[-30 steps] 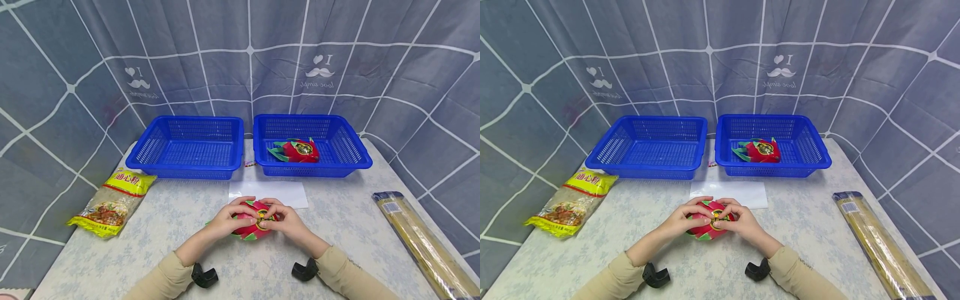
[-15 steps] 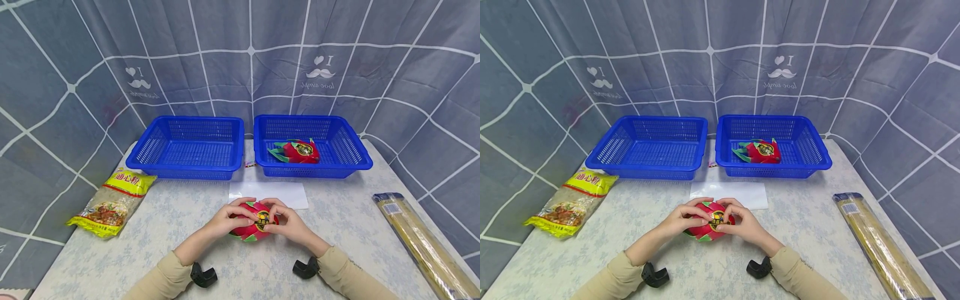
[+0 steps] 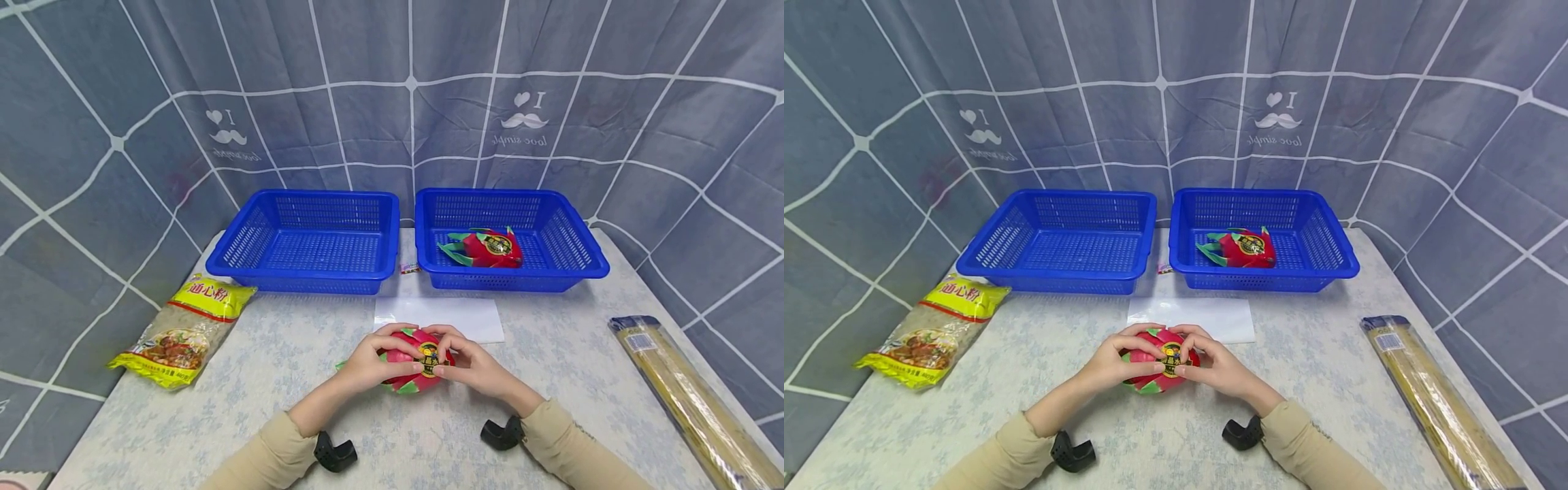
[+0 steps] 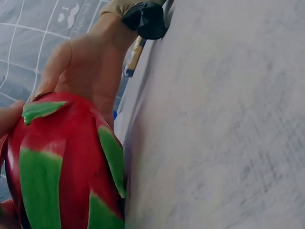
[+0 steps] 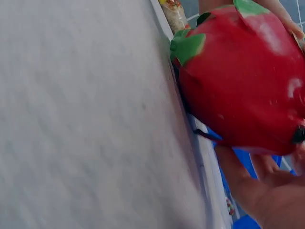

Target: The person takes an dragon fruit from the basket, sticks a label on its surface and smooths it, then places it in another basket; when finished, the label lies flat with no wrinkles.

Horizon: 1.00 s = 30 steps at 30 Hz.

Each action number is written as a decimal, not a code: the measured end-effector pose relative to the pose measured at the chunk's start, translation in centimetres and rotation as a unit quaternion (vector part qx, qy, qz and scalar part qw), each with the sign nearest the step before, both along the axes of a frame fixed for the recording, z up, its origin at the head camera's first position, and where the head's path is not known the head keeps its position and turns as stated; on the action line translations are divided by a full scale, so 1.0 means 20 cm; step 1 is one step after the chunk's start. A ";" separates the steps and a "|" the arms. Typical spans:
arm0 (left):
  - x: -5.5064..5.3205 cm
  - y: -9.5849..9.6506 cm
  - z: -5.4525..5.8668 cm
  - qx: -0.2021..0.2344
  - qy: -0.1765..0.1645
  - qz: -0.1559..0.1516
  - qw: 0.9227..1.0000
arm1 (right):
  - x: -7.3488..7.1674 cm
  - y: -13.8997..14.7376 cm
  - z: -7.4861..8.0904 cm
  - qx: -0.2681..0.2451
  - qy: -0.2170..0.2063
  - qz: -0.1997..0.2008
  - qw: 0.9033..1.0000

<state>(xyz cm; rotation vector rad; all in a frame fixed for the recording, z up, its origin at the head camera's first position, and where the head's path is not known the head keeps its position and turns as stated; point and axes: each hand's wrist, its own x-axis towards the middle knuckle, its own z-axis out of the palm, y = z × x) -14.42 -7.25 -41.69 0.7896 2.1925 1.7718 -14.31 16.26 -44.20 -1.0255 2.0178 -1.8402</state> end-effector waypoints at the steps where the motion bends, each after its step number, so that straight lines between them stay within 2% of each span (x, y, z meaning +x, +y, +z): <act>1: 0.00 0.00 0.00 0.000 0.002 0.006 1.000 | 0.00 0.00 0.00 0.005 -0.003 0.001 1.000; 3: 0.01 0.01 0.00 0.004 0.003 0.011 1.000 | -0.01 0.01 0.00 0.016 -0.004 0.006 1.000; 8: 0.00 0.01 0.00 0.020 -0.013 0.001 1.000 | -0.02 0.03 0.02 0.018 0.000 0.021 1.000; 15: -0.02 -0.01 0.00 0.025 -0.027 -0.006 0.999 | -0.01 0.00 0.02 0.015 -0.025 -0.008 1.000; 18: -0.02 -0.01 0.00 0.025 -0.025 -0.008 0.999 | 0.00 -0.01 0.03 0.001 -0.038 -0.010 0.999; 21: -0.01 -0.01 0.00 0.016 -0.011 0.001 1.000 | 0.00 -0.01 0.03 -0.012 -0.043 -0.007 0.999; 24: 0.01 0.00 0.01 -0.002 0.021 0.032 0.999 | 0.01 -0.01 0.03 -0.018 -0.043 -0.014 0.999; 27: 0.04 0.01 0.02 -0.012 0.050 0.061 0.997 | 0.01 -0.03 0.02 -0.021 -0.029 -0.027 0.999; 30: 0.06 0.03 0.02 -0.011 0.072 0.071 0.995 | 0.02 -0.04 0.02 -0.023 -0.011 -0.037 0.999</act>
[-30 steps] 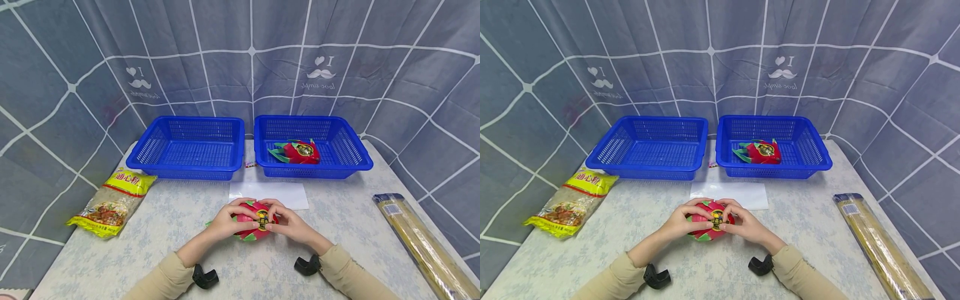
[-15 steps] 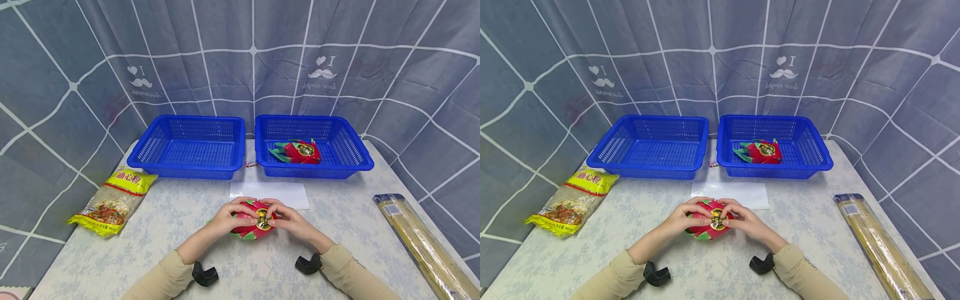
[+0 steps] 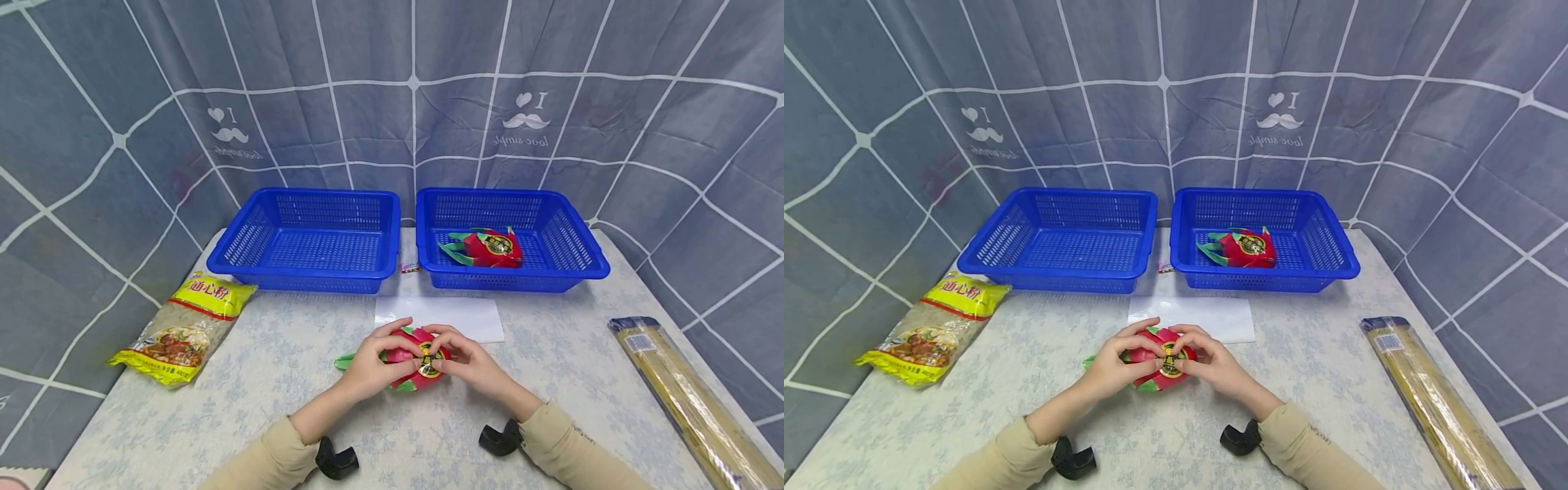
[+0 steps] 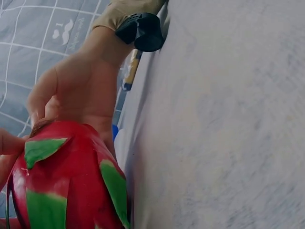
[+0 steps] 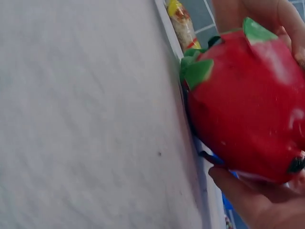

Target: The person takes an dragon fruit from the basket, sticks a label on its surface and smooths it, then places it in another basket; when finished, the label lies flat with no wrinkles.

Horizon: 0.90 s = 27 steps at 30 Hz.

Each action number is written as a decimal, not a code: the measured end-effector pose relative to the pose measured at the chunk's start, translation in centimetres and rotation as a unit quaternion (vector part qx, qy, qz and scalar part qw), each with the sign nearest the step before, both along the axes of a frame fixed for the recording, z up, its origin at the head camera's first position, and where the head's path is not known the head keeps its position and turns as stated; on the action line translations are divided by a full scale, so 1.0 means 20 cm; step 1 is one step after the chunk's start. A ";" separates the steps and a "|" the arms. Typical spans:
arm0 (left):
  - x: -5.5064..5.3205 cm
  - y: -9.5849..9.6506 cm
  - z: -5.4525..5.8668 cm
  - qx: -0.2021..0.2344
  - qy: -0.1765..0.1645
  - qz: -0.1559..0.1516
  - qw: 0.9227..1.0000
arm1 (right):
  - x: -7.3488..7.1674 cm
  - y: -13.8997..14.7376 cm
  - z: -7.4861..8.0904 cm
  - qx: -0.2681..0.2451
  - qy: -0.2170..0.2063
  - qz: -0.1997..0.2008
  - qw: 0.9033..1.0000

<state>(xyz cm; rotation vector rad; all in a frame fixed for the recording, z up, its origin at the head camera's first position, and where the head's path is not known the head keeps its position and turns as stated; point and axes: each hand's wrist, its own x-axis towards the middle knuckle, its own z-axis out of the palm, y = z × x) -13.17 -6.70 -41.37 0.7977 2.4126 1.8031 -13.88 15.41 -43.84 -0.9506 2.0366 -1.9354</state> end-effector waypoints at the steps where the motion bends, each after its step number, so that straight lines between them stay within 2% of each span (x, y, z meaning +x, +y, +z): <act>1: 0.00 0.00 0.00 0.001 0.004 0.000 1.000 | 0.00 0.00 0.00 0.001 0.005 -0.003 1.000; 5: 0.01 0.01 -0.02 -0.006 0.020 -0.001 1.000 | 0.02 -0.01 0.00 0.006 0.013 -0.011 1.000; 12: -0.02 0.01 -0.03 0.002 0.027 -0.029 0.999 | 0.03 -0.02 0.01 0.033 0.035 -0.029 0.998; 18: -0.03 0.00 -0.02 -0.007 0.023 -0.047 0.999 | 0.02 -0.01 0.01 0.040 0.036 -0.013 0.998; 23: -0.04 -0.02 0.00 -0.013 -0.015 -0.075 0.997 | -0.01 0.02 -0.01 0.032 0.033 0.012 0.999; 27: -0.05 -0.03 0.01 -0.005 -0.046 -0.082 0.996 | -0.01 0.02 -0.01 0.018 0.018 0.022 0.999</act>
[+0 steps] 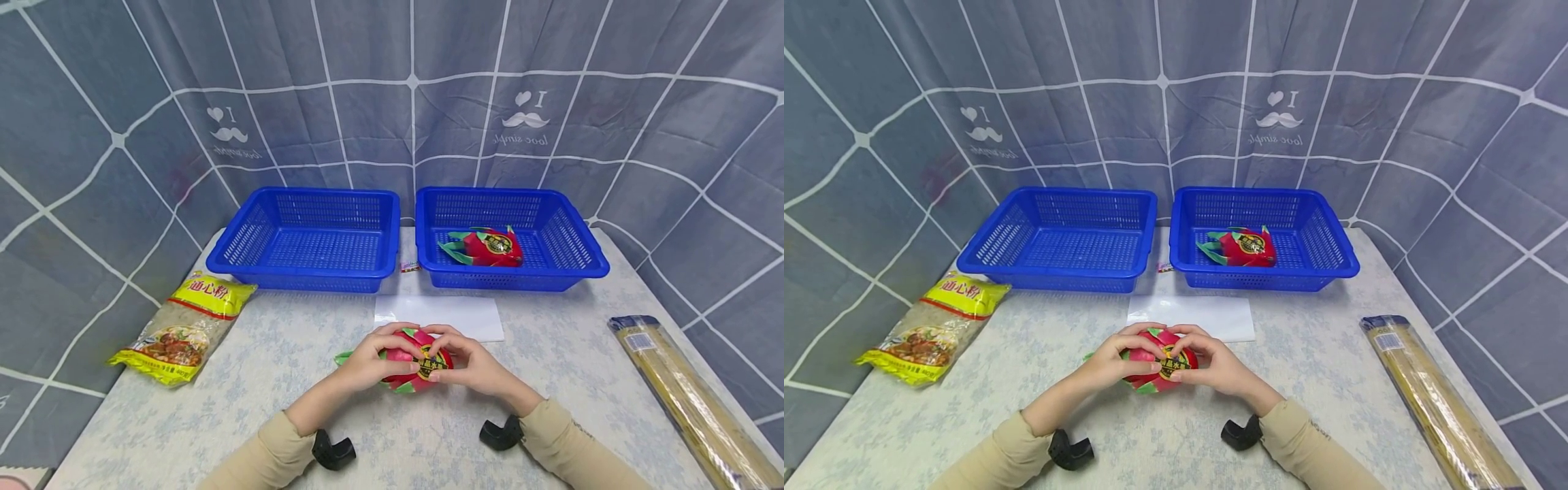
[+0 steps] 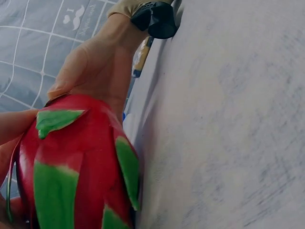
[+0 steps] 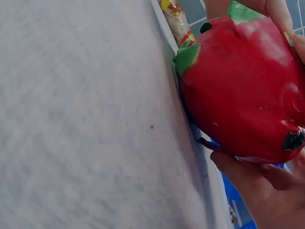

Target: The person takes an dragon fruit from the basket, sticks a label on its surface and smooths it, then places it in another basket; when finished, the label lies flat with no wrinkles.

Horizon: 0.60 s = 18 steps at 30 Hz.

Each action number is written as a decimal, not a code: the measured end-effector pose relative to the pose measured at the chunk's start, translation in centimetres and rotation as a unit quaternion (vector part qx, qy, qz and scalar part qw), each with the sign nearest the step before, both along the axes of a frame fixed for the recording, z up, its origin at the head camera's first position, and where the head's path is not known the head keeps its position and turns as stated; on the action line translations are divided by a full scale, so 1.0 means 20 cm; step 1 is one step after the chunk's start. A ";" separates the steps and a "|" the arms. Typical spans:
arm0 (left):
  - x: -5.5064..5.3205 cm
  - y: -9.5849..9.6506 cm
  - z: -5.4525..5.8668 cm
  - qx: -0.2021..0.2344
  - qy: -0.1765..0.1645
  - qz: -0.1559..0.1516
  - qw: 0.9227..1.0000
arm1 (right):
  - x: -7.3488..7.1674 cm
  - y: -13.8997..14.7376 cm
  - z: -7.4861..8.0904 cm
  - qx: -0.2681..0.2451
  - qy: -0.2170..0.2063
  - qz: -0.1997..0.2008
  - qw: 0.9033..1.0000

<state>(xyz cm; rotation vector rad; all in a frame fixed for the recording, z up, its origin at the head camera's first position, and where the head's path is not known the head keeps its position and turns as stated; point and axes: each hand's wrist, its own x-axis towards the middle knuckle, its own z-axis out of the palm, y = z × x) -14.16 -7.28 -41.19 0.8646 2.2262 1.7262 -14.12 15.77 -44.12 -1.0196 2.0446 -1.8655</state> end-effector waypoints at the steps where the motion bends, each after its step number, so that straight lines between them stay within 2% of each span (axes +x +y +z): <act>1: 0.00 0.00 0.00 0.003 -0.001 0.000 1.000 | 0.00 0.00 0.00 -0.003 0.000 0.000 1.000; 12: 0.00 0.01 -0.01 0.011 0.005 0.011 1.000 | 0.02 -0.02 0.00 -0.037 -0.028 -0.009 0.999; 18: 0.00 0.01 -0.01 0.011 -0.004 0.015 1.000 | 0.01 -0.02 -0.02 -0.051 -0.050 -0.033 0.997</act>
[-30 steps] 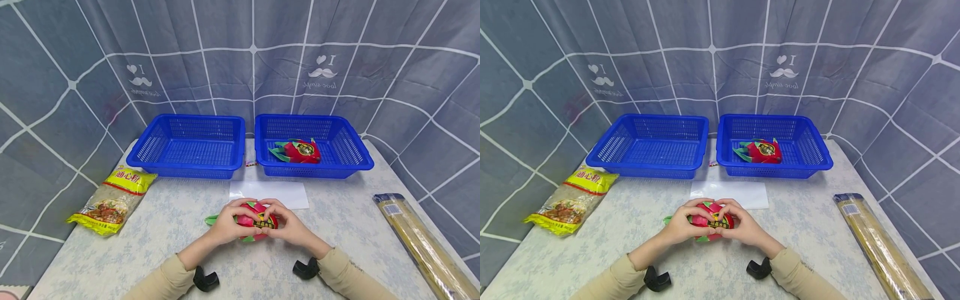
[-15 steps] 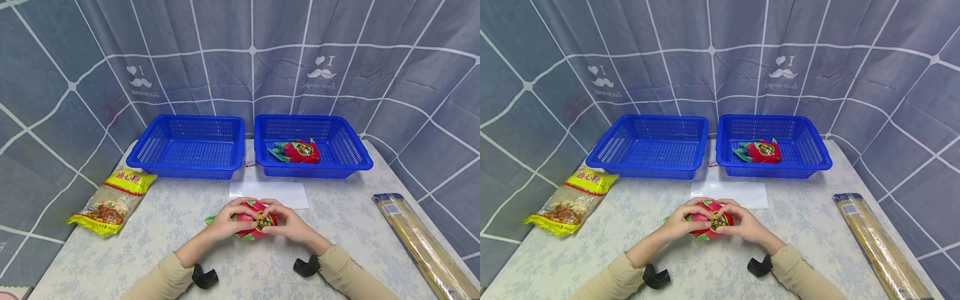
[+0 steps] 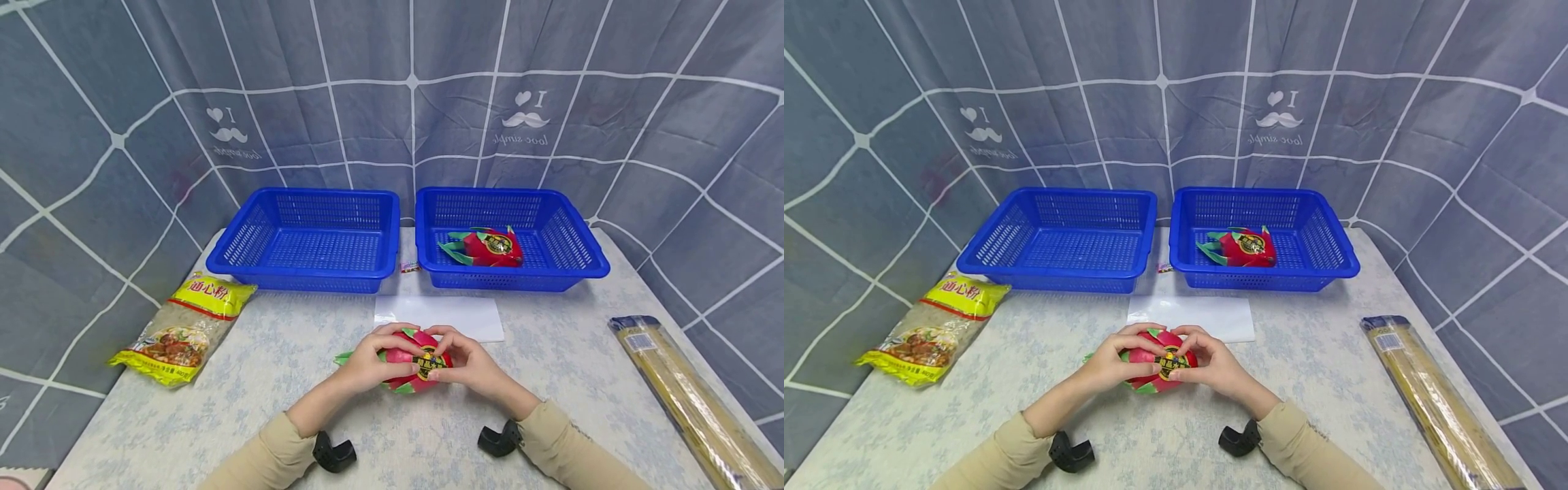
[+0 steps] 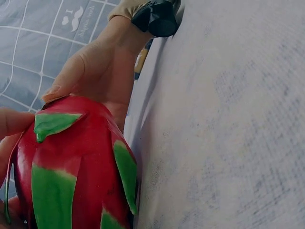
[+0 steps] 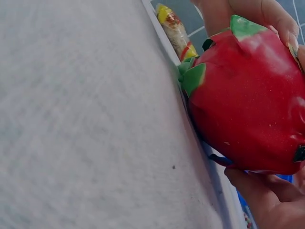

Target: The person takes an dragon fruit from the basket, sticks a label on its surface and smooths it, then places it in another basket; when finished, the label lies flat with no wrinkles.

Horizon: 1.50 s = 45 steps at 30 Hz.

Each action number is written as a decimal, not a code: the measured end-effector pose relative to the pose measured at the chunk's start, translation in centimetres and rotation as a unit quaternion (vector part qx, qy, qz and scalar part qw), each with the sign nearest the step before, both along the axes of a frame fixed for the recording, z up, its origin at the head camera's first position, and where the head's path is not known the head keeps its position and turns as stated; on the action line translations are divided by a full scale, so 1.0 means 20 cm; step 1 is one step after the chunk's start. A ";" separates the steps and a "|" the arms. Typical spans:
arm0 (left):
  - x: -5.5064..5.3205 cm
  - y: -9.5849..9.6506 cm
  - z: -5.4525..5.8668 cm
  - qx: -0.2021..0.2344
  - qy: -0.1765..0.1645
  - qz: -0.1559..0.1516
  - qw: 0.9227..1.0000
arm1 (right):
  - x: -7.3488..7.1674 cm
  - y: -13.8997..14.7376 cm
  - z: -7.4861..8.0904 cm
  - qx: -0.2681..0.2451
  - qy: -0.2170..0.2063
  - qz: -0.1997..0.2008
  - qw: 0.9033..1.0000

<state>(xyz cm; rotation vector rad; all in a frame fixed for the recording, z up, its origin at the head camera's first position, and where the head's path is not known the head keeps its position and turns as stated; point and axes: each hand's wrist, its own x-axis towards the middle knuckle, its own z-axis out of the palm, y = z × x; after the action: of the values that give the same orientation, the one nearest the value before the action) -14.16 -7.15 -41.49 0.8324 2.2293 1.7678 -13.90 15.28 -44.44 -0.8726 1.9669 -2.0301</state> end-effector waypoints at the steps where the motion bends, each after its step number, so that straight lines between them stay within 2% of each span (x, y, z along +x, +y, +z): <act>1: 0.00 0.00 0.00 0.002 -0.001 0.001 1.000 | 0.00 0.00 0.00 -0.002 0.001 -0.003 1.000; 7: -0.01 -0.01 0.01 0.005 -0.001 0.001 1.000 | -0.01 0.01 -0.02 -0.005 0.028 0.011 1.000; 13: -0.01 -0.01 0.00 0.002 -0.009 0.001 1.000 | -0.01 0.02 0.00 0.024 0.021 0.026 0.999; 16: -0.02 -0.01 0.00 0.008 -0.014 0.003 1.000 | -0.01 0.02 0.00 0.043 0.013 0.017 0.999; 21: -0.03 -0.01 0.00 0.018 0.001 0.001 1.000 | -0.01 0.01 0.01 0.051 0.004 0.006 0.999; 25: -0.02 0.00 0.00 0.007 0.013 0.026 1.000 | -0.01 0.00 0.02 0.048 0.004 -0.011 0.999; 28: 0.01 0.02 0.03 0.002 0.021 0.065 0.998 | -0.01 0.00 0.02 0.048 -0.003 -0.028 0.998; 30: 0.04 0.03 0.08 0.003 0.024 0.090 0.996 | -0.01 -0.01 0.02 0.054 -0.006 -0.040 0.998; 33: 0.08 0.03 0.14 0.005 0.013 0.110 0.994 | -0.01 -0.01 0.01 0.065 -0.012 -0.054 0.996; 35: 0.10 0.04 0.18 0.005 0.004 0.114 0.993 | -0.02 -0.01 0.01 0.071 -0.015 -0.058 0.996; 38: 0.10 0.04 0.19 0.004 -0.006 0.112 0.994 | -0.02 -0.01 0.01 0.076 -0.019 -0.060 0.995; 45: 0.09 0.04 0.19 0.007 -0.008 0.101 0.995 | -0.02 -0.01 0.03 0.064 -0.019 -0.065 0.996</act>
<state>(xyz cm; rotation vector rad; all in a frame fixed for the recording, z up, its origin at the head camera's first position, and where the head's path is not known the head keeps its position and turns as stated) -12.38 -6.38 -37.72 0.6102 2.3664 1.8698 -14.32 15.05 -43.93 -0.6893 2.1568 -1.9441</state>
